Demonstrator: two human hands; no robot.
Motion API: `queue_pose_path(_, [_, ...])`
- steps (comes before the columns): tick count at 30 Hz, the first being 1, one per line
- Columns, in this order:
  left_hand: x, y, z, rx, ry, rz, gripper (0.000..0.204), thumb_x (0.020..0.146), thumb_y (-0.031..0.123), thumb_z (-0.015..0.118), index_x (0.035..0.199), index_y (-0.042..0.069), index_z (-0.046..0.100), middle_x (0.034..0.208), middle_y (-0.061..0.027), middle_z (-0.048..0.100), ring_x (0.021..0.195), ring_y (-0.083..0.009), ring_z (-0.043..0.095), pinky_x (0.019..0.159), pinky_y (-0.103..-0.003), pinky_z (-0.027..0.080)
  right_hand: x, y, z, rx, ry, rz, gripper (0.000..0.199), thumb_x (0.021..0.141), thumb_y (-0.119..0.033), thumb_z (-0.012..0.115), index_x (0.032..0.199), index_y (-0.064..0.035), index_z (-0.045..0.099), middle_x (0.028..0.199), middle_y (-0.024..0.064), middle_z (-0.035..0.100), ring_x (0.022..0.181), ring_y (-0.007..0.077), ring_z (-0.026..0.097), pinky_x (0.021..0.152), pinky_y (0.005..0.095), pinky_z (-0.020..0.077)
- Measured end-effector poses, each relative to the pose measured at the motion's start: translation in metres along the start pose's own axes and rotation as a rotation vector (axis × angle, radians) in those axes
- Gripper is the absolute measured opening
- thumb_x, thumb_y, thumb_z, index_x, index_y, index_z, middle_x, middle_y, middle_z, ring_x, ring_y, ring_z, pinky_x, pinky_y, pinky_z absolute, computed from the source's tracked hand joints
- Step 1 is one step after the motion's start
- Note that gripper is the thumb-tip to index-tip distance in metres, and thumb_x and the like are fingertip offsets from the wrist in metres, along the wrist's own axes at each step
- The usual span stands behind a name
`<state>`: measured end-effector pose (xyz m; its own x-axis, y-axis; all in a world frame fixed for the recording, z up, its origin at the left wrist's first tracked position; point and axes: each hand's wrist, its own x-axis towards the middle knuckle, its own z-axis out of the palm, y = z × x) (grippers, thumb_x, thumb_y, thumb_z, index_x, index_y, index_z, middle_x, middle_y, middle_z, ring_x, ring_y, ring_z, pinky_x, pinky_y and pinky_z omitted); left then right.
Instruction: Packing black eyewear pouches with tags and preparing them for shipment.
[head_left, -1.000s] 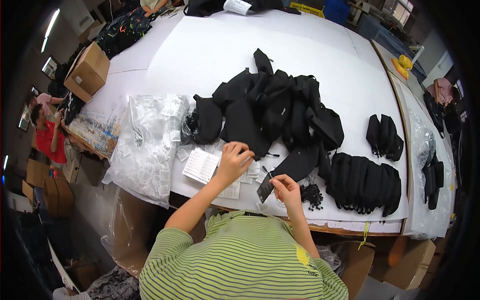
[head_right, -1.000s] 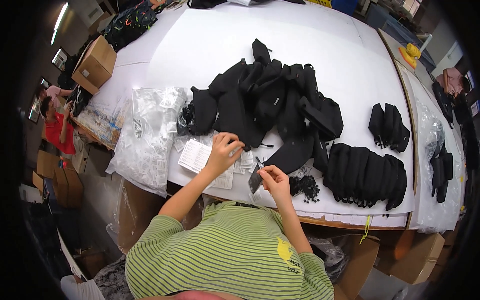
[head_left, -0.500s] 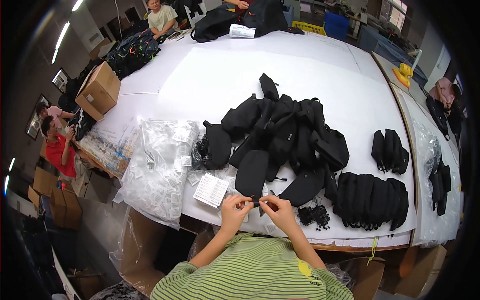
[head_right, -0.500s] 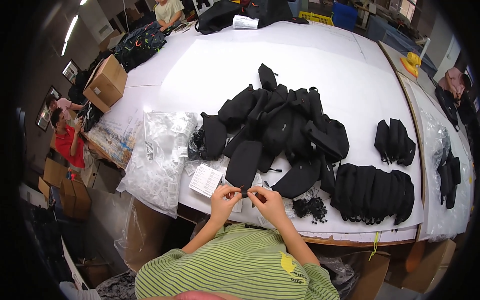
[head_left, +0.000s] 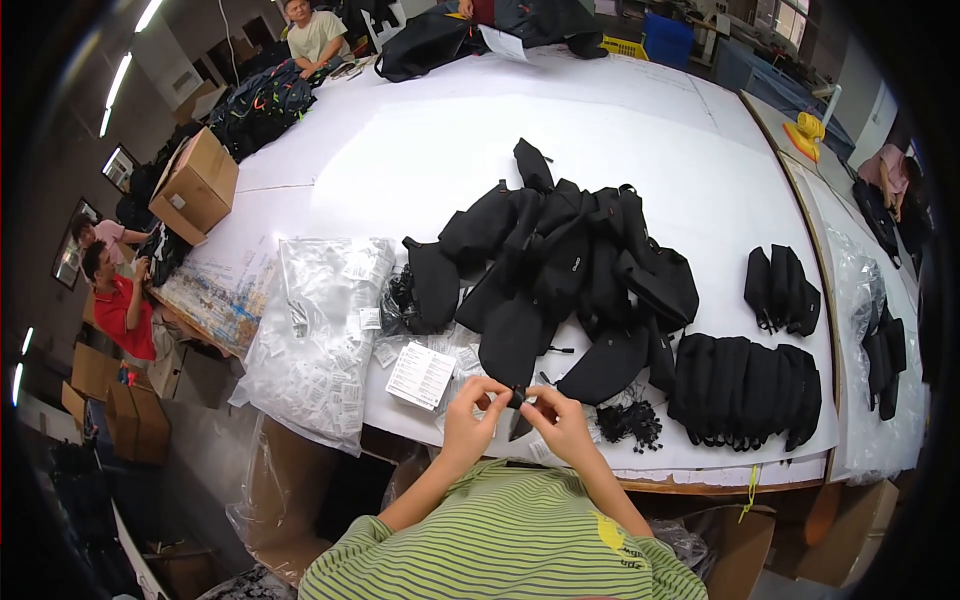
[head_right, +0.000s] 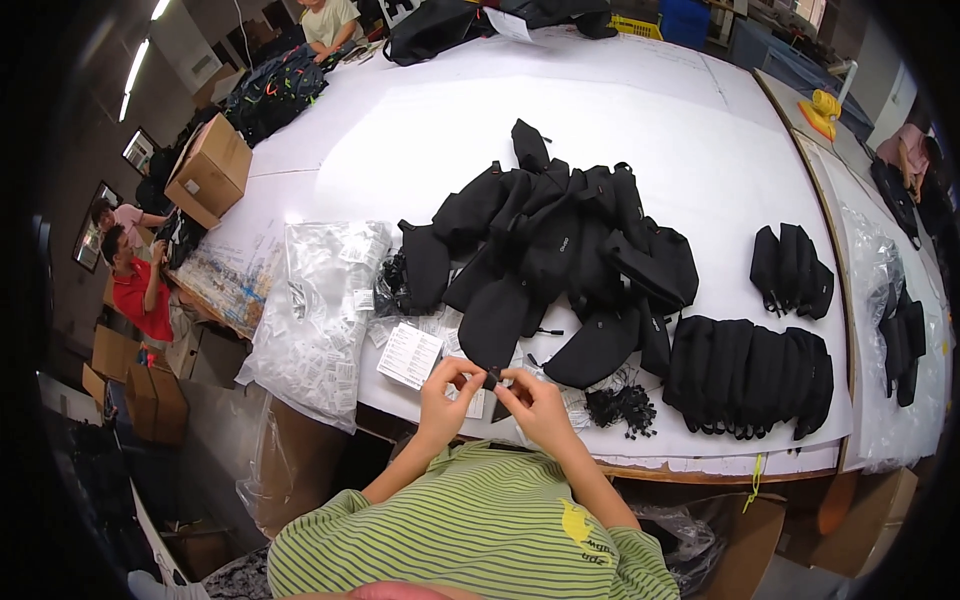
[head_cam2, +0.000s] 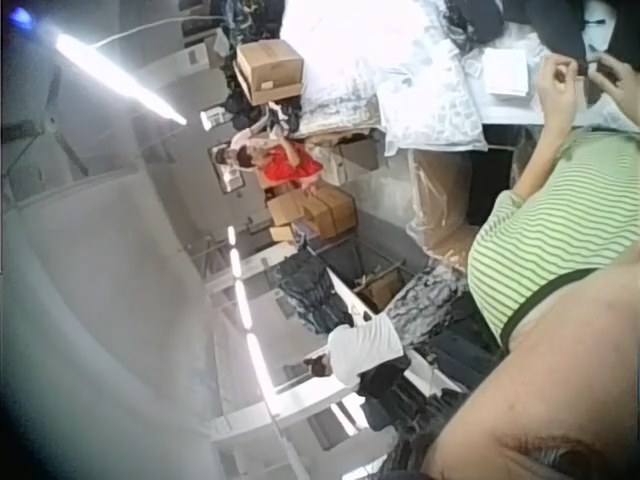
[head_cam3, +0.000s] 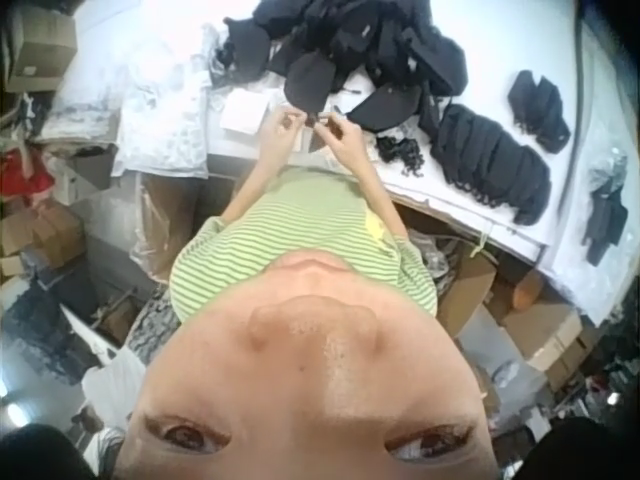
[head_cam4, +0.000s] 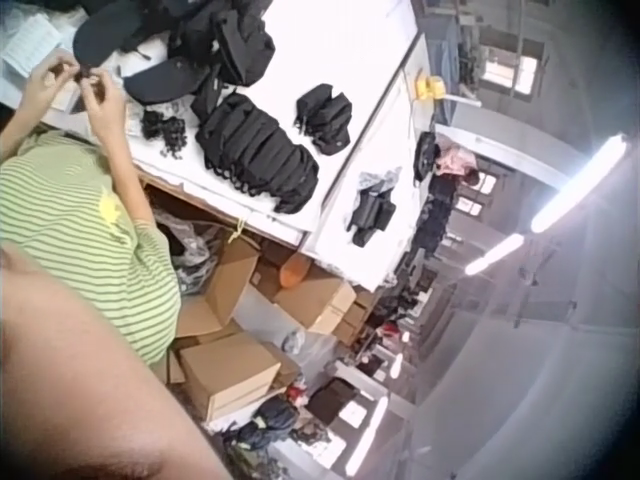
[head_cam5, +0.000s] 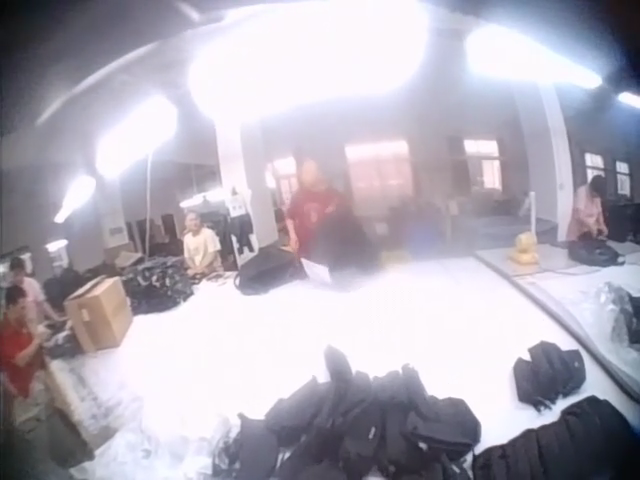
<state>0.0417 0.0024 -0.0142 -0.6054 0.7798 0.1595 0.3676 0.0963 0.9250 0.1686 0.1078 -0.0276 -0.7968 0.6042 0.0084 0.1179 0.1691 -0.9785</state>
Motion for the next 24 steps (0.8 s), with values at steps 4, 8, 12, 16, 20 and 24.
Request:
queue_pose_path(4, [0.001, -0.001, -0.003, -0.256, 0.171, 0.011, 0.005, 0.088, 0.005, 0.058, 0.089, 0.001, 0.054, 0.078, -0.0021, 0.057, 0.064, -0.0078, 0.051, 0.063, -0.021, 0.04, 0.002, 0.011, -0.011, 0.463, -0.018, 0.039, 0.014, 0.086, -0.007, 0.062, 0.097, -0.0033, 0.054, 0.075, -0.0023, 0.054, 0.069, 0.0075, 0.052, 0.066, 0.0209, 0.0422])
queue_pose_path(8, [0.0, 0.01, -0.006, -0.675, 0.029, -0.2, 0.006, 0.09, 0.009, 0.058, 0.089, 0.004, 0.056, 0.072, 0.0009, 0.055, 0.061, -0.0031, 0.046, 0.055, -0.017, 0.034, -0.003, 0.01, -0.025, 0.548, -0.044, 0.065, 0.013, 0.083, -0.004, 0.064, 0.092, -0.0031, 0.054, 0.081, 0.0031, 0.06, 0.077, 0.0096, 0.057, 0.071, 0.0213, 0.0427])
queue_pose_path(12, [0.0, 0.015, -0.002, -0.515, -0.087, -0.216, 0.009, 0.088, 0.01, 0.063, 0.091, 0.002, 0.06, 0.067, 0.0042, 0.054, 0.058, 0.001, 0.041, 0.051, -0.016, 0.029, -0.006, -0.011, -0.021, 0.689, 0.042, 0.097, 0.013, 0.083, -0.003, 0.063, 0.093, -0.0033, 0.055, 0.078, 0.0061, 0.066, 0.071, 0.0103, 0.06, 0.065, 0.0212, 0.0443])
queue_pose_path(16, [-0.002, 0.015, 0.006, -0.349, -0.169, -0.153, 0.009, 0.085, 0.01, 0.065, 0.088, 0.002, 0.063, 0.062, 0.0063, 0.05, 0.056, 0.0012, 0.039, 0.049, -0.017, 0.027, -0.005, 0.001, -0.013, 0.657, 0.109, 0.134, 0.01, 0.083, -0.004, 0.064, 0.09, -0.0025, 0.056, 0.075, 0.0062, 0.066, 0.063, 0.0096, 0.059, 0.057, 0.0198, 0.0431])
queue_pose_path(20, [-0.002, 0.019, 0.011, -0.223, -0.171, -0.091, 0.01, 0.083, 0.011, 0.067, 0.086, 0.002, 0.063, 0.059, 0.006, 0.046, 0.054, -0.0008, 0.036, 0.049, -0.019, 0.028, -0.005, 0.008, -0.008, 0.6, 0.161, 0.14, 0.008, 0.083, -0.007, 0.067, 0.082, -0.0012, 0.061, 0.072, 0.0051, 0.066, 0.059, 0.0078, 0.058, 0.052, 0.0184, 0.0412])
queue_pose_path(24, [-0.003, 0.018, 0.011, -0.197, -0.178, -0.118, 0.01, 0.083, 0.011, 0.066, 0.086, 0.002, 0.062, 0.058, 0.0061, 0.044, 0.053, -0.0013, 0.035, 0.049, -0.019, 0.028, -0.005, 0.007, -0.007, 0.578, 0.17, 0.111, 0.009, 0.081, -0.009, 0.069, 0.08, -0.0014, 0.063, 0.069, 0.0024, 0.064, 0.06, 0.0072, 0.058, 0.051, 0.018, 0.0404])
